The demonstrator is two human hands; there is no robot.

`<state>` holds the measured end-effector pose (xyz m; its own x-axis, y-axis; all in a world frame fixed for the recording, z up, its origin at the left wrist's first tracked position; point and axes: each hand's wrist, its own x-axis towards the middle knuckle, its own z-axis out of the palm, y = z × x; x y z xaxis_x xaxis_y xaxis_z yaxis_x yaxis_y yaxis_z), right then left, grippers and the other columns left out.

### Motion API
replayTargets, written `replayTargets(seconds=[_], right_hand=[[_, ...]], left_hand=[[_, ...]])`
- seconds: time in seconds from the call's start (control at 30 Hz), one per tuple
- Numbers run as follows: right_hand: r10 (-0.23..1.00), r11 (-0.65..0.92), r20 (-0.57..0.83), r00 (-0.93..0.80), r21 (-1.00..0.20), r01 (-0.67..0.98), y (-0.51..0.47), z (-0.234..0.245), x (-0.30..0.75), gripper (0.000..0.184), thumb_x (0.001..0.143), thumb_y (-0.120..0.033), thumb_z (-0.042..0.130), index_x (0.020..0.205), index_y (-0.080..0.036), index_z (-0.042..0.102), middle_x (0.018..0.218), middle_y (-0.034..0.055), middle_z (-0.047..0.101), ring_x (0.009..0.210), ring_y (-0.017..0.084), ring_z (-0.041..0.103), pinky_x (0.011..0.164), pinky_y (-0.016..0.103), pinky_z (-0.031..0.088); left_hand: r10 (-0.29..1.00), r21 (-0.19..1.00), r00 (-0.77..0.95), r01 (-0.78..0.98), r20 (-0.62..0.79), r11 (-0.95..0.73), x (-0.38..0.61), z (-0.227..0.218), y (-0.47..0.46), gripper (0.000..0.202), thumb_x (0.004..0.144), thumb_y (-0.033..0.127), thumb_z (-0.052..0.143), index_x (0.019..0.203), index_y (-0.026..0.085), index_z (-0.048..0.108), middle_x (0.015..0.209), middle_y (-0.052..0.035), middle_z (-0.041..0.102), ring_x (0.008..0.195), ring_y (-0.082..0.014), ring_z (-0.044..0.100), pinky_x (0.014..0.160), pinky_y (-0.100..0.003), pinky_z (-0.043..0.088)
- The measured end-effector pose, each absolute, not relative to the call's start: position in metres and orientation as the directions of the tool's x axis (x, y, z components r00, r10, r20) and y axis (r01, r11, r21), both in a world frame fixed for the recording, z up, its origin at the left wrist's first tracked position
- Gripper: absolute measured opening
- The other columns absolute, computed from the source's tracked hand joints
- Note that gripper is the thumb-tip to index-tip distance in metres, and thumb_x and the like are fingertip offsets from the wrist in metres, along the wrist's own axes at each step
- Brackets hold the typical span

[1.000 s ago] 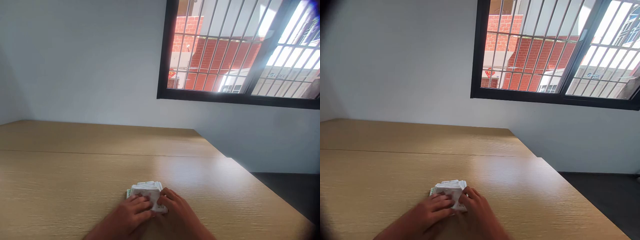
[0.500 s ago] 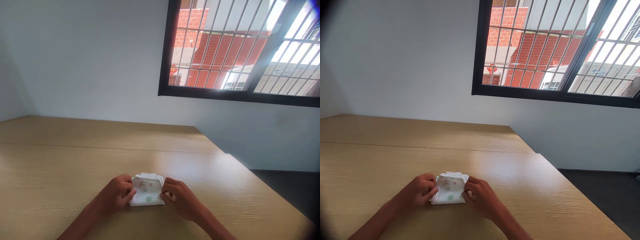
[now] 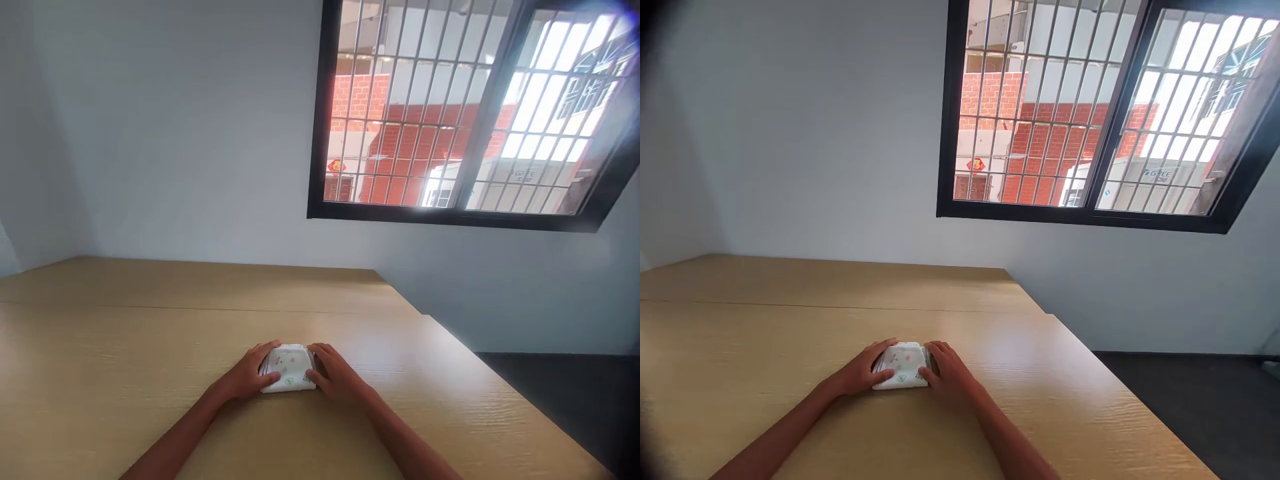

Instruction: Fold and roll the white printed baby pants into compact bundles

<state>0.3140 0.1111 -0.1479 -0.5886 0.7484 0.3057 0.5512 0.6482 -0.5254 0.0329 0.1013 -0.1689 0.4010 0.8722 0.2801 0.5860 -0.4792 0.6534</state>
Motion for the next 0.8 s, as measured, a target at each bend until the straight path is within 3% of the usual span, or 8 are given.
replayTargets(seconds=[0.13,0.3,0.43,0.63,0.7,0.8], right_hand=[[0.727,0.674,0.359,-0.585,-0.539,0.506,0.110,-0.146,0.315,0.043,0.075,-0.020,0.061,0.117,-0.017,0.061,0.122,0.0123,0.061,0.114,0.026,0.055,0.097,0.039,0.047],[0.652,0.755,0.456,-0.606,-0.471,0.457,0.097,-0.132,0.304,0.068,0.056,-0.010,0.058,0.123,-0.020,0.058,0.131,0.0107,0.054,0.125,0.027,0.045,0.106,0.040,0.039],[0.614,0.786,0.449,-0.650,-0.427,0.447,0.084,-0.127,0.288,0.055,0.057,-0.009,0.057,0.111,-0.024,0.062,0.122,0.0074,0.059,0.115,0.025,0.053,0.099,0.036,0.043],[0.676,0.736,0.428,-0.600,-0.445,0.511,0.079,-0.130,0.287,0.032,0.066,-0.013,0.063,0.096,-0.021,0.056,0.107,0.0069,0.060,0.097,0.022,0.059,0.083,0.032,0.049],[0.671,0.741,0.438,-0.598,-0.426,0.519,0.074,-0.130,0.286,0.034,0.067,-0.012,0.064,0.099,-0.023,0.057,0.114,0.0073,0.059,0.104,0.023,0.058,0.088,0.033,0.049],[0.645,0.763,0.439,-0.626,-0.316,0.564,0.065,-0.127,0.274,0.039,0.070,-0.014,0.071,0.105,-0.029,0.061,0.122,0.0067,0.058,0.115,0.028,0.054,0.094,0.038,0.047]], left_hand=[[0.876,0.651,0.368,0.590,0.311,-0.478,0.043,-0.161,0.101,0.054,0.072,0.031,0.070,0.123,0.019,0.057,0.122,-0.0099,0.063,0.112,-0.0279,0.057,0.097,-0.038,0.045],[0.833,0.610,0.384,0.568,0.397,-0.553,0.066,-0.151,0.089,0.021,0.066,0.014,0.057,0.087,0.020,0.054,0.087,-0.0005,0.062,0.081,-0.0175,0.055,0.072,-0.026,0.042],[0.823,0.617,0.411,0.546,0.392,-0.567,0.068,-0.153,0.082,0.011,0.073,0.017,0.053,0.084,0.020,0.052,0.079,0.0021,0.061,0.071,-0.0140,0.053,0.063,-0.022,0.039],[0.839,0.613,0.399,0.573,0.371,-0.544,0.063,-0.147,0.075,0.017,0.068,0.018,0.058,0.085,0.019,0.055,0.090,-0.0016,0.061,0.084,-0.0182,0.055,0.075,-0.026,0.042],[0.842,0.613,0.395,0.578,0.368,-0.539,0.065,-0.142,0.066,0.019,0.067,0.017,0.060,0.085,0.020,0.057,0.090,-0.0012,0.062,0.085,-0.0189,0.057,0.077,-0.027,0.043],[0.853,0.629,0.415,0.581,0.317,-0.517,0.070,-0.132,0.046,0.018,0.078,0.022,0.060,0.096,0.022,0.060,0.097,-0.0013,0.065,0.089,-0.0198,0.059,0.080,-0.029,0.047]])
